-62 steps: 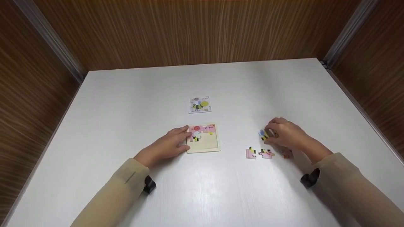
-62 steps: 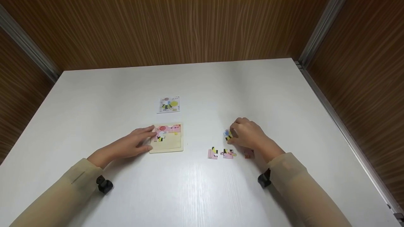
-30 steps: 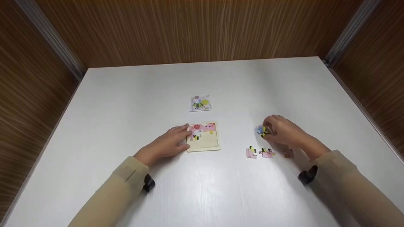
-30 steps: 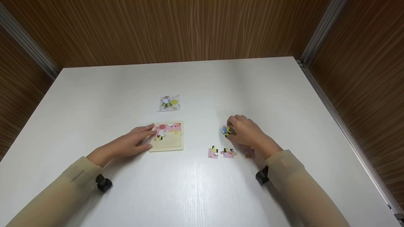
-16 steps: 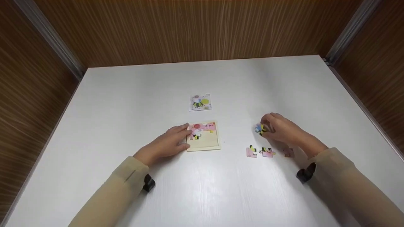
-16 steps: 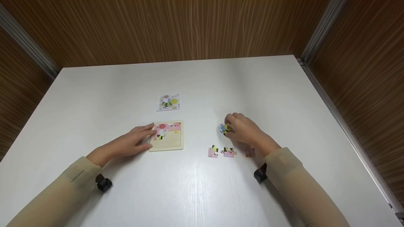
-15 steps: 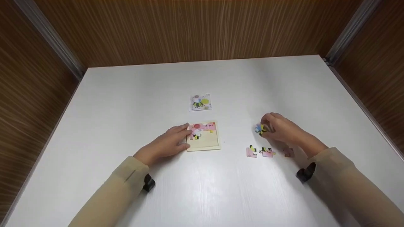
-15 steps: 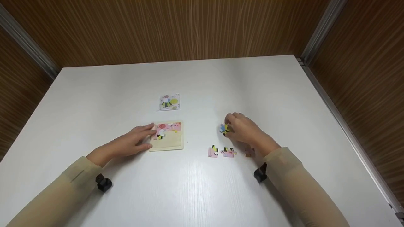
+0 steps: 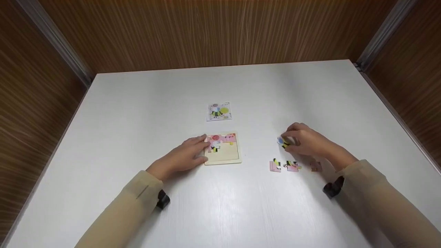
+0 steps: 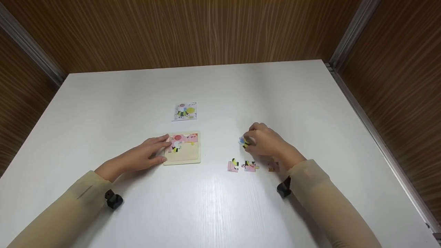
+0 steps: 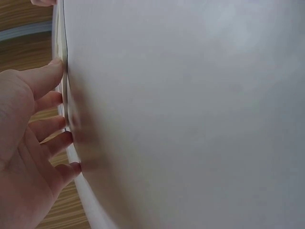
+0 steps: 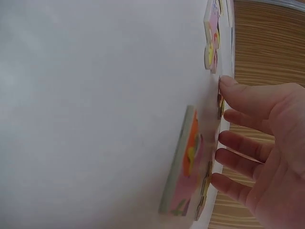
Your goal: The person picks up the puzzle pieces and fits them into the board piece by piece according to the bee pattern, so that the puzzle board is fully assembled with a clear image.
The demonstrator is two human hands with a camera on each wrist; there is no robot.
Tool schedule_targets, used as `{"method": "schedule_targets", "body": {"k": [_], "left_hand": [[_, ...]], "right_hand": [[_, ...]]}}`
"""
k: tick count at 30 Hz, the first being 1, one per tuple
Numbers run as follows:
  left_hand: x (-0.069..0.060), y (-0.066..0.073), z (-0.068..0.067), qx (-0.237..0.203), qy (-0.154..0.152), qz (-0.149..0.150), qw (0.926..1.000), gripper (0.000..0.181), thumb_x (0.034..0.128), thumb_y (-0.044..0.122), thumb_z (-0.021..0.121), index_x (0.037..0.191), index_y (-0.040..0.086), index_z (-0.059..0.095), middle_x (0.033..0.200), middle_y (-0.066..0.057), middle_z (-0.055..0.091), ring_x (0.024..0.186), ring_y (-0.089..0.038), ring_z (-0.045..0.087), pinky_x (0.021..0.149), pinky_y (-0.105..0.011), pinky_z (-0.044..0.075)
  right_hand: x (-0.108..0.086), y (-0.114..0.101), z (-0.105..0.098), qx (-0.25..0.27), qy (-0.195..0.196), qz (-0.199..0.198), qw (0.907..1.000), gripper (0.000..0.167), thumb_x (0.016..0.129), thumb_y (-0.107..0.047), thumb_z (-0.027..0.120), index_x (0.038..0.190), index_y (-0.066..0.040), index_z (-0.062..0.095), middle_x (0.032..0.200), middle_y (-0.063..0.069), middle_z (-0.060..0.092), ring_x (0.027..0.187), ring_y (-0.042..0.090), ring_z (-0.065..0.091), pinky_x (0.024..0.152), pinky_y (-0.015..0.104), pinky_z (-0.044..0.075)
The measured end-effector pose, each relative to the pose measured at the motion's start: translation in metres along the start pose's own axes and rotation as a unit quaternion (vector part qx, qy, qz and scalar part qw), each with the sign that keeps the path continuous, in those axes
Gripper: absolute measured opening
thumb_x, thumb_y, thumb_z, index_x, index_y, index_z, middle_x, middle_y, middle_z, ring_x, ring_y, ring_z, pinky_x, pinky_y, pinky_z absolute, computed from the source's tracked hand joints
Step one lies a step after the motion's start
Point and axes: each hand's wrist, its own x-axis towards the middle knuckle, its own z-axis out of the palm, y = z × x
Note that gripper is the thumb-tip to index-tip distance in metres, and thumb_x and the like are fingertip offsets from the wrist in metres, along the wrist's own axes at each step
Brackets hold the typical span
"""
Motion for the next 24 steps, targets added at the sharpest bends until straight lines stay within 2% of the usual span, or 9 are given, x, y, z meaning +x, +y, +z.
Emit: {"method": "schedule_targets", "body": {"k": [4, 8, 14, 18, 24], "left_hand": [[-0.0008, 0.0002, -0.0007, 0.000, -0.001, 0.004, 1.0000, 0.057, 0.0935, 0.034, 0.054, 0.142, 0.010, 0.039, 0.152, -0.009, 0.021, 0.138, -0.027, 0.020, 0.110, -0.041, 0.020], [-0.0014, 0.0001, -0.0010, -0.001, -0.003, 0.003, 1.0000, 0.057, 0.0935, 0.034, 0.054, 0.142, 0.010, 0.038, 0.152, -0.008, 0.021, 0.138, -0.026, 0.020, 0.110, -0.041, 0.020], [-0.0019, -0.0001, -0.0009, 0.000, -0.007, -0.004, 1.0000, 0.057, 0.0936, 0.035, 0.053, 0.143, 0.011, 0.038, 0.153, -0.007, 0.020, 0.138, -0.026, 0.019, 0.110, -0.041, 0.020], [-0.0022, -0.0001, -0.0004, -0.002, -0.006, -0.004, 1.0000, 0.057, 0.0935, 0.035, 0.054, 0.143, 0.011, 0.038, 0.153, -0.008, 0.020, 0.138, -0.026, 0.019, 0.110, -0.041, 0.019], [-0.0016, -0.0002, 0.0000, 0.000, -0.004, -0.004, 1.0000, 0.057, 0.0933, 0.035, 0.054, 0.142, 0.011, 0.039, 0.153, -0.007, 0.020, 0.138, -0.026, 0.020, 0.110, -0.040, 0.020]], "right_hand": [[0.0010, 0.0005, -0.0002, -0.006, 0.008, -0.017, 0.9998, 0.034, 0.080, -0.017, 0.073, 0.111, -0.006, 0.066, 0.113, 0.008, 0.050, 0.107, 0.026, 0.044, 0.085, 0.043, 0.043], [0.0017, 0.0011, -0.0001, -0.034, 0.016, -0.030, 0.9989, 0.028, 0.080, -0.018, 0.073, 0.105, -0.008, 0.066, 0.112, 0.008, 0.051, 0.106, 0.025, 0.046, 0.084, 0.042, 0.044], [0.0028, -0.0009, -0.0001, -0.064, 0.016, -0.019, 0.9977, 0.028, 0.079, -0.026, 0.073, 0.099, -0.011, 0.060, 0.117, 0.009, 0.051, 0.099, 0.024, 0.050, 0.077, 0.041, 0.045], [0.0032, -0.0028, -0.0008, -0.067, 0.014, -0.016, 0.9976, 0.028, 0.081, -0.028, 0.072, 0.102, -0.012, 0.062, 0.118, 0.008, 0.051, 0.104, 0.025, 0.050, 0.080, 0.043, 0.046], [0.0037, -0.0037, -0.0014, -0.067, 0.011, -0.025, 0.9974, 0.037, 0.082, -0.025, 0.071, 0.113, -0.006, 0.066, 0.116, 0.010, 0.052, 0.110, 0.027, 0.048, 0.085, 0.046, 0.045]]}}
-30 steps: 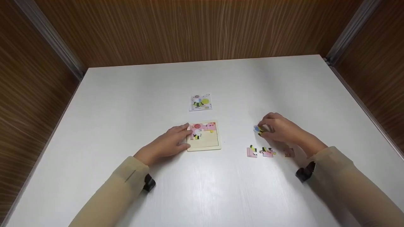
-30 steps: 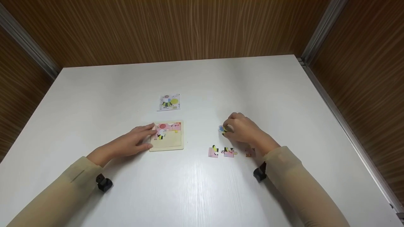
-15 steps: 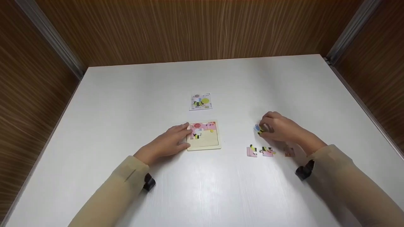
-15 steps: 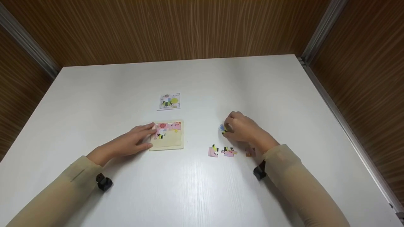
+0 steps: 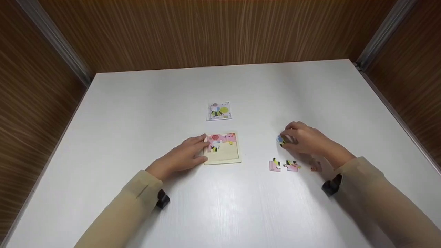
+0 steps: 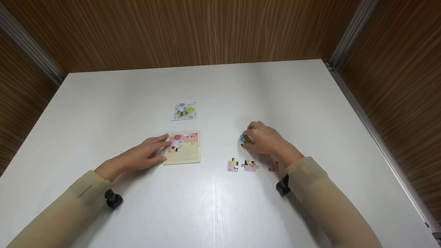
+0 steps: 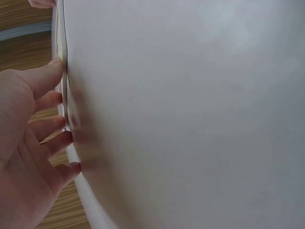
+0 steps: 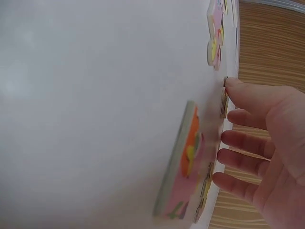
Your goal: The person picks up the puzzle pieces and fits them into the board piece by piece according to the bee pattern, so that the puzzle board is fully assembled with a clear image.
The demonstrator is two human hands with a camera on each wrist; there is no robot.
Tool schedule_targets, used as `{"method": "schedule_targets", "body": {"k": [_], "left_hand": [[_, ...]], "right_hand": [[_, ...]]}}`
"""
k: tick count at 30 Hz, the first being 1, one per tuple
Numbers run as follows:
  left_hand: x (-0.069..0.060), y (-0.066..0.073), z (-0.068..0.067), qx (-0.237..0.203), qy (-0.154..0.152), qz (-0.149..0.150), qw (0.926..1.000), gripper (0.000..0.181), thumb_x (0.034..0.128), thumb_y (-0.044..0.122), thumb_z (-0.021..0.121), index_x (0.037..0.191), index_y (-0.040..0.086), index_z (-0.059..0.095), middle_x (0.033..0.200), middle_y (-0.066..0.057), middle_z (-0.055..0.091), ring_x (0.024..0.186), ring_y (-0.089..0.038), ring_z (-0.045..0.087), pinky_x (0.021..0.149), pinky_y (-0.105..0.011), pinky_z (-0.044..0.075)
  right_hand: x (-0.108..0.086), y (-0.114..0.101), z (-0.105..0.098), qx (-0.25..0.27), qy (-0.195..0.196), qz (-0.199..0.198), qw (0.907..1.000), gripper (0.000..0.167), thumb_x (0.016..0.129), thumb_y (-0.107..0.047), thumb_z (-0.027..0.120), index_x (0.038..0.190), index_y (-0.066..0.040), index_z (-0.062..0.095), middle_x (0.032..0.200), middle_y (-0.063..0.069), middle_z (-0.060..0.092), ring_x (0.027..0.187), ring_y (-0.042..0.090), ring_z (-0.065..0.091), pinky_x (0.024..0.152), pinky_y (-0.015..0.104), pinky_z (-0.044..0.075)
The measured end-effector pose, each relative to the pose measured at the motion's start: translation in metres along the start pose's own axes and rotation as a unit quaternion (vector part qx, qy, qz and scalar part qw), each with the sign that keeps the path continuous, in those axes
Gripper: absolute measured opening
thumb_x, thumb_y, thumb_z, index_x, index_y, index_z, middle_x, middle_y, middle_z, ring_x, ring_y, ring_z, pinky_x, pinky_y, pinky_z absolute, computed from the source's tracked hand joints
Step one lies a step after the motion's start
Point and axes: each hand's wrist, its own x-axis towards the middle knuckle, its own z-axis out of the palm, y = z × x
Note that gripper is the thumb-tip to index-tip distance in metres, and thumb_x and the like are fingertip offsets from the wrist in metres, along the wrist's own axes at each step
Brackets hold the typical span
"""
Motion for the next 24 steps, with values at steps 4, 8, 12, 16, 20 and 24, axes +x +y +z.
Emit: {"method": "schedule_targets", "body": {"k": [4, 8, 12, 16, 20, 24], "left_hand": [[0.0001, 0.0001, 0.0000, 0.001, 0.002, 0.004, 1.0000, 0.057, 0.0933, 0.035, 0.054, 0.142, 0.011, 0.039, 0.152, -0.008, 0.021, 0.138, -0.026, 0.020, 0.110, -0.041, 0.020], [0.0002, 0.0001, 0.0000, 0.003, 0.008, 0.011, 0.9999, 0.056, 0.0930, 0.034, 0.055, 0.141, 0.009, 0.040, 0.152, -0.010, 0.023, 0.137, -0.028, 0.023, 0.109, -0.042, 0.022], [0.0001, 0.0008, 0.0001, 0.004, 0.010, 0.012, 0.9999, 0.056, 0.0929, 0.034, 0.055, 0.141, 0.008, 0.041, 0.151, -0.011, 0.023, 0.137, -0.029, 0.023, 0.109, -0.042, 0.023], [0.0005, 0.0011, 0.0002, 0.005, 0.009, 0.010, 0.9999, 0.056, 0.0929, 0.034, 0.055, 0.141, 0.009, 0.041, 0.152, -0.010, 0.023, 0.137, -0.028, 0.023, 0.109, -0.042, 0.022], [0.0009, 0.0006, 0.0005, 0.004, 0.009, 0.013, 0.9999, 0.056, 0.0932, 0.033, 0.054, 0.141, 0.008, 0.040, 0.151, -0.011, 0.023, 0.137, -0.029, 0.023, 0.109, -0.042, 0.022], [0.0013, 0.0002, 0.0011, 0.005, 0.012, 0.020, 0.9997, 0.056, 0.0934, 0.032, 0.054, 0.141, 0.007, 0.040, 0.151, -0.012, 0.023, 0.136, -0.030, 0.023, 0.108, -0.043, 0.022]], "right_hand": [[0.0008, 0.0005, 0.0008, 0.007, -0.001, -0.002, 1.0000, 0.034, 0.082, -0.024, 0.071, 0.110, -0.006, 0.067, 0.116, 0.008, 0.052, 0.110, 0.026, 0.048, 0.086, 0.045, 0.045], [0.0010, 0.0013, 0.0011, 0.006, 0.006, -0.009, 0.9999, 0.032, 0.083, -0.027, 0.070, 0.108, -0.006, 0.068, 0.114, 0.006, 0.053, 0.107, 0.025, 0.050, 0.082, 0.044, 0.046], [0.0002, 0.0020, -0.0007, 0.007, -0.010, -0.009, 0.9999, 0.039, 0.081, -0.030, 0.072, 0.112, -0.007, 0.067, 0.118, 0.005, 0.051, 0.109, 0.025, 0.048, 0.082, 0.045, 0.046], [0.0003, 0.0026, -0.0034, 0.025, -0.033, 0.001, 0.9992, 0.040, 0.079, -0.023, 0.074, 0.115, -0.007, 0.065, 0.120, 0.006, 0.049, 0.113, 0.026, 0.045, 0.085, 0.046, 0.044], [0.0011, 0.0029, -0.0041, 0.038, -0.037, 0.010, 0.9985, 0.037, 0.079, -0.018, 0.074, 0.113, -0.007, 0.065, 0.120, 0.007, 0.050, 0.114, 0.027, 0.044, 0.086, 0.046, 0.044], [0.0011, 0.0042, -0.0056, 0.035, -0.042, 0.011, 0.9984, 0.037, 0.080, -0.021, 0.074, 0.111, -0.007, 0.062, 0.121, 0.009, 0.049, 0.114, 0.028, 0.044, 0.088, 0.046, 0.043]]}}
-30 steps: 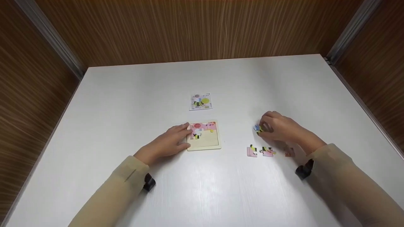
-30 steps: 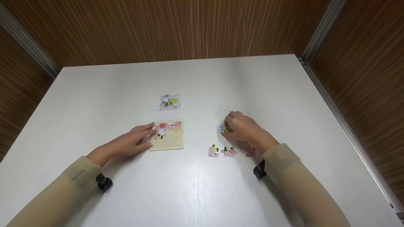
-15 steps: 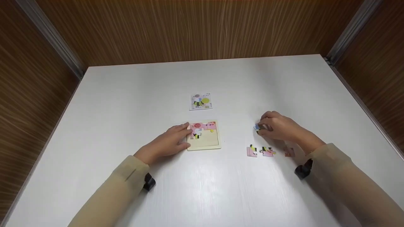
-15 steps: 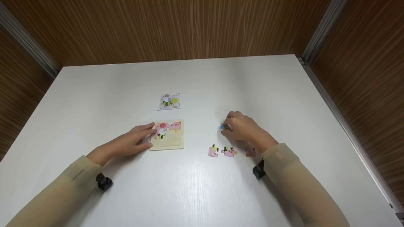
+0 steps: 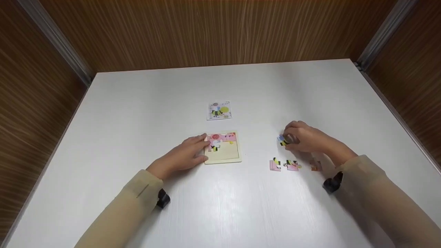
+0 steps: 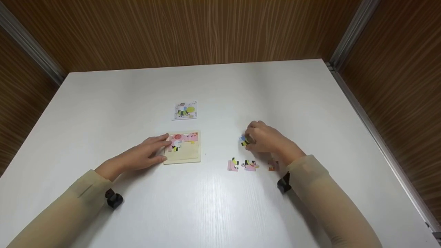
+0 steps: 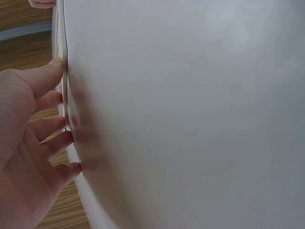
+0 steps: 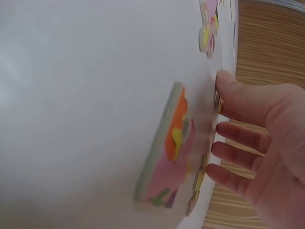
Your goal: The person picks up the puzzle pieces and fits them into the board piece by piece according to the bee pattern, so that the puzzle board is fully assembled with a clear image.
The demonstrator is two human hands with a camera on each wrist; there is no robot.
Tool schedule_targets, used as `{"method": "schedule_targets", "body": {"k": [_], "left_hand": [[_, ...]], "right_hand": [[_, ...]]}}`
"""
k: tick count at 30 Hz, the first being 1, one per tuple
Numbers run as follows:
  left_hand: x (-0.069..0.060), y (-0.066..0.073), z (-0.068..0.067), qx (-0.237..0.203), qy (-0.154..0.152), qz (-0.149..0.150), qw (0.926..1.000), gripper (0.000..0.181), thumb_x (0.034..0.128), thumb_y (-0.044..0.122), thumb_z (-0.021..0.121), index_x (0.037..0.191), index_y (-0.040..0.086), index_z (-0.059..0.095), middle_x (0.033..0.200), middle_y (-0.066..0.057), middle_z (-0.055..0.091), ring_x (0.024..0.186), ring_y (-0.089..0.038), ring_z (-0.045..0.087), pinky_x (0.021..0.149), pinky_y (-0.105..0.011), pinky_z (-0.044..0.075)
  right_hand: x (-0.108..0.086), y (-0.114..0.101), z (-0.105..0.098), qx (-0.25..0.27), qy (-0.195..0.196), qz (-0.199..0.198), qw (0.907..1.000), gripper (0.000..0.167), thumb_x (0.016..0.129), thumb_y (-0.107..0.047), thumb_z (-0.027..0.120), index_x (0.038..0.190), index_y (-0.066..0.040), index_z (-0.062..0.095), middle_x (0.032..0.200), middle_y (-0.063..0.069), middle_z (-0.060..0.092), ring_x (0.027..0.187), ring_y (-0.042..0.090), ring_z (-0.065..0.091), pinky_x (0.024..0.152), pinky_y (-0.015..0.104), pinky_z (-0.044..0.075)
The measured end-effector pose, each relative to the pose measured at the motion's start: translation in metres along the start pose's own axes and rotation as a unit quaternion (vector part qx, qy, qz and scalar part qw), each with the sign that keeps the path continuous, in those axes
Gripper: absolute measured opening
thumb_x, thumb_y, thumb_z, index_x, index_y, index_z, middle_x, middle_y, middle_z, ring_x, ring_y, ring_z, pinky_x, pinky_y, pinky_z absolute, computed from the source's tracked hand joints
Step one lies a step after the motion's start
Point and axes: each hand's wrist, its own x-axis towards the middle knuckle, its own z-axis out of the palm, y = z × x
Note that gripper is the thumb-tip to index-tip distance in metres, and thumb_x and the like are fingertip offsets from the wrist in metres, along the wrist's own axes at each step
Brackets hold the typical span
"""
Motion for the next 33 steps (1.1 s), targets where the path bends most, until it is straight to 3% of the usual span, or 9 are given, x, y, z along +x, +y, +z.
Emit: {"method": "schedule_targets", "body": {"k": [4, 10, 14, 21, 28, 33], "left_hand": [[0.000, 0.000, 0.000, 0.002, 0.000, -0.002, 1.0000, 0.056, 0.0933, 0.032, 0.055, 0.141, 0.006, 0.041, 0.151, -0.013, 0.023, 0.137, -0.030, 0.023, 0.109, -0.043, 0.022], [0.000, 0.002, -0.001, -0.001, -0.006, -0.014, 0.9999, 0.057, 0.0932, 0.034, 0.054, 0.142, 0.008, 0.040, 0.152, -0.010, 0.022, 0.137, -0.028, 0.022, 0.109, -0.042, 0.021], [0.001, 0.002, 0.000, 0.009, -0.005, -0.012, 0.9999, 0.056, 0.0932, 0.033, 0.054, 0.141, 0.008, 0.040, 0.151, -0.011, 0.023, 0.137, -0.028, 0.022, 0.109, -0.042, 0.021], [0.002, 0.001, 0.001, 0.009, -0.002, -0.013, 0.9999, 0.057, 0.0923, 0.033, 0.056, 0.141, 0.008, 0.041, 0.151, -0.011, 0.025, 0.136, -0.029, 0.024, 0.109, -0.042, 0.021], [0.001, 0.003, 0.000, -0.002, -0.012, -0.024, 0.9996, 0.062, 0.0923, 0.033, 0.056, 0.145, 0.009, 0.033, 0.152, -0.009, 0.022, 0.137, -0.028, 0.022, 0.110, -0.041, 0.020], [0.000, 0.003, -0.001, 0.004, -0.012, -0.018, 0.9998, 0.058, 0.0928, 0.033, 0.055, 0.144, 0.012, 0.037, 0.152, -0.008, 0.021, 0.137, -0.027, 0.021, 0.109, -0.041, 0.021]], "right_hand": [[-0.001, 0.000, -0.002, -0.005, -0.002, -0.002, 1.0000, 0.038, 0.079, -0.026, 0.074, 0.108, -0.007, 0.060, 0.120, 0.009, 0.049, 0.104, 0.024, 0.046, 0.081, 0.041, 0.044], [0.005, -0.008, -0.004, -0.012, 0.038, -0.036, 0.9985, 0.037, 0.077, -0.031, 0.075, 0.102, -0.007, 0.061, 0.115, 0.007, 0.051, 0.093, 0.020, 0.049, 0.075, 0.037, 0.045], [0.011, -0.018, -0.003, -0.009, 0.059, -0.068, 0.9959, 0.032, 0.078, -0.034, 0.074, 0.095, -0.009, 0.062, 0.114, 0.006, 0.053, 0.097, 0.021, 0.052, 0.077, 0.038, 0.046], [0.022, -0.035, 0.001, -0.004, 0.080, -0.118, 0.9898, 0.031, 0.079, -0.031, 0.074, 0.096, -0.008, 0.061, 0.113, 0.006, 0.055, 0.102, 0.022, 0.053, 0.079, 0.039, 0.047], [0.030, -0.048, 0.005, 0.017, 0.084, -0.125, 0.9885, 0.033, 0.081, -0.029, 0.073, 0.103, -0.008, 0.061, 0.113, 0.004, 0.055, 0.104, 0.020, 0.053, 0.083, 0.039, 0.047], [0.036, -0.058, 0.008, 0.016, 0.082, -0.130, 0.9880, 0.033, 0.081, -0.031, 0.072, 0.104, -0.009, 0.061, 0.113, 0.003, 0.056, 0.104, 0.019, 0.053, 0.086, 0.037, 0.046]]}}
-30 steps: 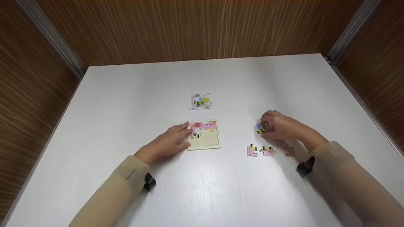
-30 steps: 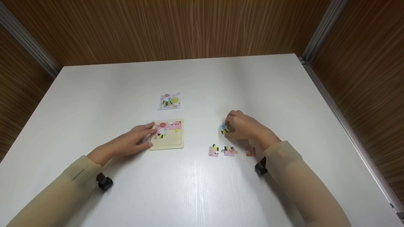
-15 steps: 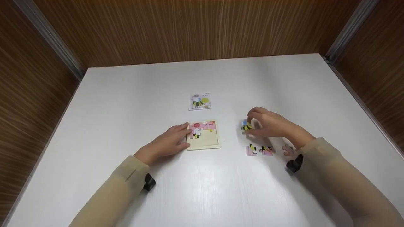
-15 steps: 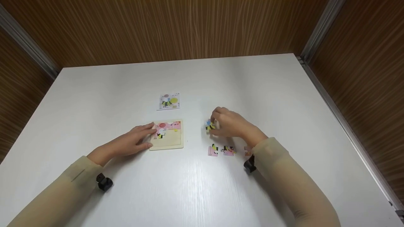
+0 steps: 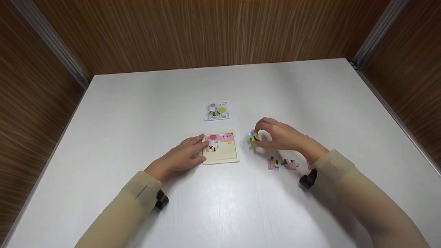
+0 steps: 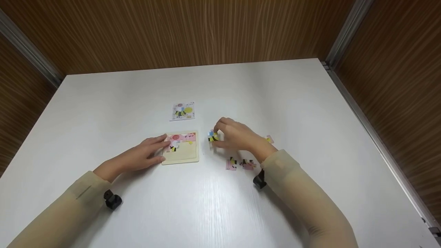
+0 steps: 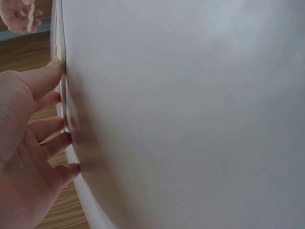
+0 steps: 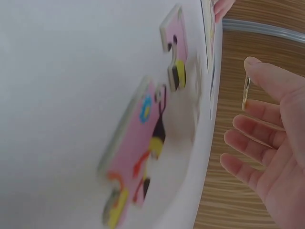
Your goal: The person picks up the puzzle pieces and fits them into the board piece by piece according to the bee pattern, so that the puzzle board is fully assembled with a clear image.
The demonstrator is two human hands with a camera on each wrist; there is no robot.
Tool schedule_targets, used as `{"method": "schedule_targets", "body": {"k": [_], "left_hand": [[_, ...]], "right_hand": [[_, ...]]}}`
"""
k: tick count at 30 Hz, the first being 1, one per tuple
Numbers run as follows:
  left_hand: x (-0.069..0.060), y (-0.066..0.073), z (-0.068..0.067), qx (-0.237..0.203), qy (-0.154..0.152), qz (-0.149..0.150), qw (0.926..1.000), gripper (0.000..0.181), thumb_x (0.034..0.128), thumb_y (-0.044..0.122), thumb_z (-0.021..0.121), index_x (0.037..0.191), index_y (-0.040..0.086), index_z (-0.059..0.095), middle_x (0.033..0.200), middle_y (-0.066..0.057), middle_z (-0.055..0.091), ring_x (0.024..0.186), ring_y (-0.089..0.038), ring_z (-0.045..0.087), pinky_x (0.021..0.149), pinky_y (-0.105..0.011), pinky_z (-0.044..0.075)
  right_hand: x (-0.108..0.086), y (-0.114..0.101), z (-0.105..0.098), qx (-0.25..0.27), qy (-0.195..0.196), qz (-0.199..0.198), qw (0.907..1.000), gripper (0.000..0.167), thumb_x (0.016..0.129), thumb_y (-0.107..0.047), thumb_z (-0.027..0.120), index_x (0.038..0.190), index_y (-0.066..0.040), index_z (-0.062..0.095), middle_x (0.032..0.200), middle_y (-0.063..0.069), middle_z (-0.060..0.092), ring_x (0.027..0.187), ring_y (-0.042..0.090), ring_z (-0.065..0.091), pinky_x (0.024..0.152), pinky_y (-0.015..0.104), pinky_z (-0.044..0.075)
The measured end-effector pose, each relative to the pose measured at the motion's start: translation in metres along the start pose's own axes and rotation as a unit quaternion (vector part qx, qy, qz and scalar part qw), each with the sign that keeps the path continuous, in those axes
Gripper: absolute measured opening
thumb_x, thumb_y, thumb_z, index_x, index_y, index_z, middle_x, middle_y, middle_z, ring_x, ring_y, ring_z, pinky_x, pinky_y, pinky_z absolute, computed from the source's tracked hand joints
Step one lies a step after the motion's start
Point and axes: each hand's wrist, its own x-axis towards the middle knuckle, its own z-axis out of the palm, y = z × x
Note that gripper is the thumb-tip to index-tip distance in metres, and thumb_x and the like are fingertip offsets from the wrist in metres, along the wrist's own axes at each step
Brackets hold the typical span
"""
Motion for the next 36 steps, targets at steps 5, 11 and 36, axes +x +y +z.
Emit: {"method": "schedule_targets", "body": {"k": [5, 11, 36], "left_hand": [[0.000, -0.001, 0.000, -0.004, 0.004, 0.004, 1.0000, 0.058, 0.0925, 0.034, 0.055, 0.143, 0.011, 0.037, 0.152, -0.009, 0.021, 0.137, -0.028, 0.022, 0.110, -0.041, 0.020], [0.000, 0.000, -0.001, -0.005, 0.006, 0.002, 1.0000, 0.059, 0.0926, 0.034, 0.056, 0.143, 0.009, 0.037, 0.152, -0.009, 0.022, 0.137, -0.027, 0.021, 0.109, -0.041, 0.021], [0.000, -0.002, 0.001, -0.011, 0.005, -0.008, 0.9999, 0.058, 0.0929, 0.035, 0.054, 0.143, 0.011, 0.038, 0.152, -0.008, 0.021, 0.138, -0.026, 0.021, 0.109, -0.042, 0.021]], "right_hand": [[0.010, -0.009, 0.006, 0.010, -0.006, -0.002, 0.9999, 0.034, 0.083, -0.032, 0.070, 0.106, -0.008, 0.061, 0.114, 0.003, 0.056, 0.104, 0.018, 0.053, 0.086, 0.037, 0.047], [0.021, -0.020, 0.013, 0.020, -0.005, -0.011, 0.9997, 0.035, 0.084, -0.032, 0.069, 0.108, -0.008, 0.060, 0.113, 0.002, 0.056, 0.104, 0.017, 0.053, 0.086, 0.036, 0.046], [0.056, -0.050, 0.045, -0.011, -0.009, -0.045, 0.9989, 0.038, 0.081, -0.037, 0.071, 0.102, -0.006, 0.063, 0.097, 0.001, 0.057, 0.083, 0.013, 0.054, 0.073, 0.028, 0.048]]}}
